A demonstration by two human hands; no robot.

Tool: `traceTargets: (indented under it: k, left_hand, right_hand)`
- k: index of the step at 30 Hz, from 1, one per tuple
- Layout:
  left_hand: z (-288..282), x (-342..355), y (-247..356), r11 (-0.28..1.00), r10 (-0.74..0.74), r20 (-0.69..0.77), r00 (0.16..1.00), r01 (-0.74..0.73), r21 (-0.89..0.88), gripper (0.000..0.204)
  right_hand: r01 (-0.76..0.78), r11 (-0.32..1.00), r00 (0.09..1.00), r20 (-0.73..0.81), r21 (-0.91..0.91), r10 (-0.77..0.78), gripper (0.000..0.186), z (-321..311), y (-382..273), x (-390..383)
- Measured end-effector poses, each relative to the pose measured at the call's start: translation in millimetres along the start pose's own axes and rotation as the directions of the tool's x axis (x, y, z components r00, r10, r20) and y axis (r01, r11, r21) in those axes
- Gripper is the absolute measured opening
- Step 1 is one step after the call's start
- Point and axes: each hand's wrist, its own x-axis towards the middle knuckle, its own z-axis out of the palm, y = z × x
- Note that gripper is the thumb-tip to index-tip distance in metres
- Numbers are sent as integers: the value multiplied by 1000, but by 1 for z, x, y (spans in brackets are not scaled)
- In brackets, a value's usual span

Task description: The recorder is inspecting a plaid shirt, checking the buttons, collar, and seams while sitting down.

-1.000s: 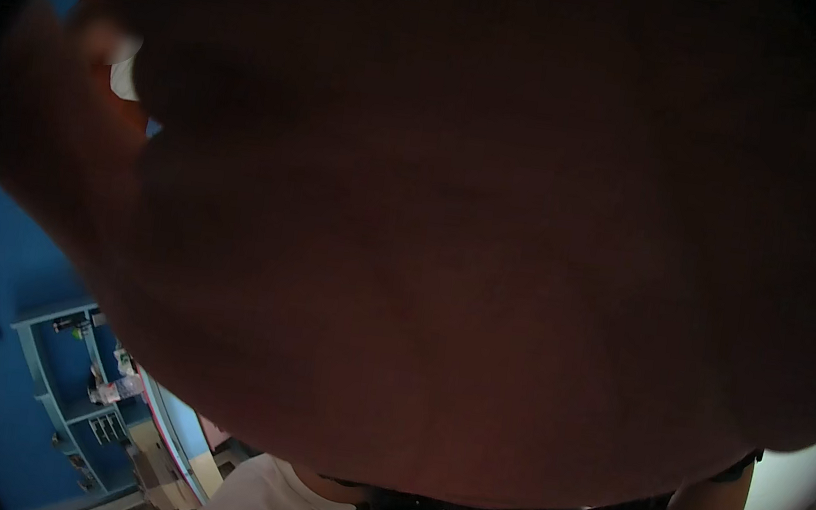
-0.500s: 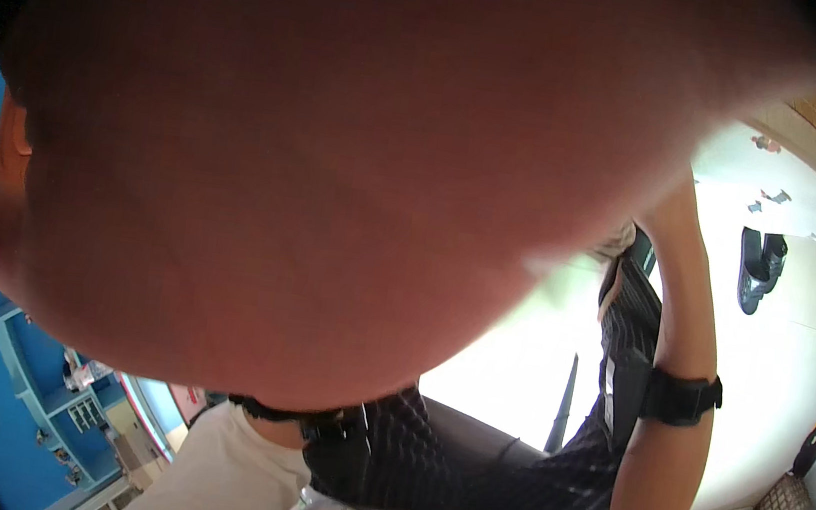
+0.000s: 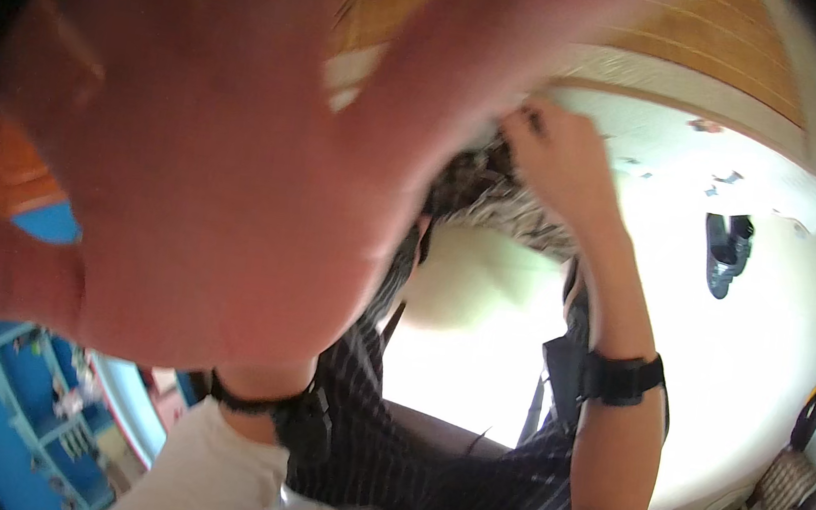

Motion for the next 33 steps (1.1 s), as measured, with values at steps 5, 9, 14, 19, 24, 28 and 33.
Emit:
traceTargets:
  k: [5,9,14,19,24,28,33]
  left_hand:
    - [-50,9,26,947,-49,343,938,-65,314,47]
    - [-74,3,-32,572,-115,-420,900,405,713,35]
    - [-121,-10,-64,276,-201,-667,717,695,664,32]
    - [-121,-13,-65,-76,-6,-595,804,593,802,27]
    - [-116,-13,-70,-389,25,-543,839,508,768,18]
    - [-116,-13,-71,-316,38,-555,831,537,782,20]
    - [-121,-17,-72,-80,135,-473,871,485,871,27]
  right_hand:
    - [136,988,962,-249,74,-114,41,26,18,4]
    - [-7,975,987,-155,222,42,36,25,28,11]
    - [-30,982,981,-181,185,64,33,17,21,10]
    - [-53,961,984,-148,272,96,32,23,12,8]
    - [16,971,979,-200,239,33,40,23,9,9]
    - [31,952,981,-190,304,29,35,27,17,10]
    - [-125,652,985,13,747,174,32,21,2,9]
